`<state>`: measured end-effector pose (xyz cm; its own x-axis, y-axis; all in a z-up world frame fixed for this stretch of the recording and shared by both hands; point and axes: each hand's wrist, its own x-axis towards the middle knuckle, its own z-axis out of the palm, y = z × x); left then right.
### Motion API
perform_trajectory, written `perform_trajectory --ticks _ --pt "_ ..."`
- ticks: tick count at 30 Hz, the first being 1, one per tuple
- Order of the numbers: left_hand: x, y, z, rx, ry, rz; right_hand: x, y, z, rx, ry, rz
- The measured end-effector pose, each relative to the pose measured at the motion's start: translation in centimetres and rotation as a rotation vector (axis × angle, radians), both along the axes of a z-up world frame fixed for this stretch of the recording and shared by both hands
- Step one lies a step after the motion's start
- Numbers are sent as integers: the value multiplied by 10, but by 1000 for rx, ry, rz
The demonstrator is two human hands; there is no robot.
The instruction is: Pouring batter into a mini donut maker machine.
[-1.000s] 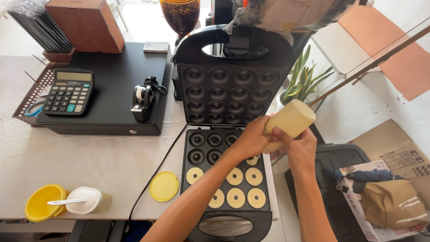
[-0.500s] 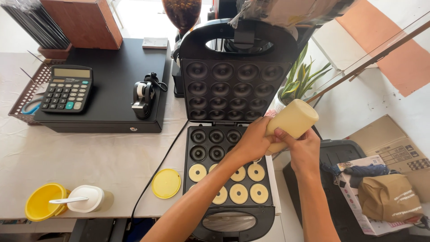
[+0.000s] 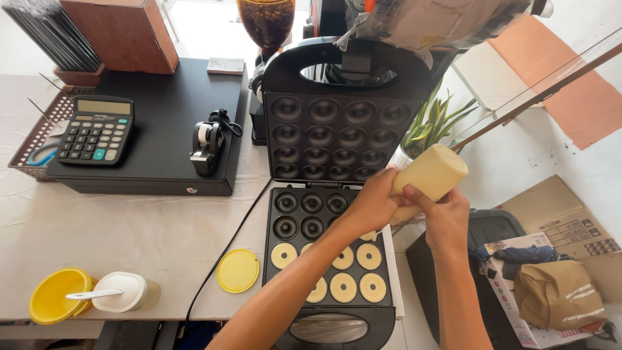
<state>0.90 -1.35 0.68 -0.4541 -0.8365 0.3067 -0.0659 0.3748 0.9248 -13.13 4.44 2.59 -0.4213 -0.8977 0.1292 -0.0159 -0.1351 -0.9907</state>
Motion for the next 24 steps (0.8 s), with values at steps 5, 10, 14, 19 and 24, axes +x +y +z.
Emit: perform_trajectory --ticks 5,10,14,19,24 --pt "10 -4 3 57 24 16 11 -5 5 -27 -1 24" --pt "23 0 4 25 -20 46 26 -1 12 -21 2 55" --pt "28 10 7 40 -15 47 33 9 18 86 -107 52" --pt "23 18 6 32 1 30 23 15 6 -33 -21 62" --pt "9 16 3 19 2 6 10 17 5 17 19 1"
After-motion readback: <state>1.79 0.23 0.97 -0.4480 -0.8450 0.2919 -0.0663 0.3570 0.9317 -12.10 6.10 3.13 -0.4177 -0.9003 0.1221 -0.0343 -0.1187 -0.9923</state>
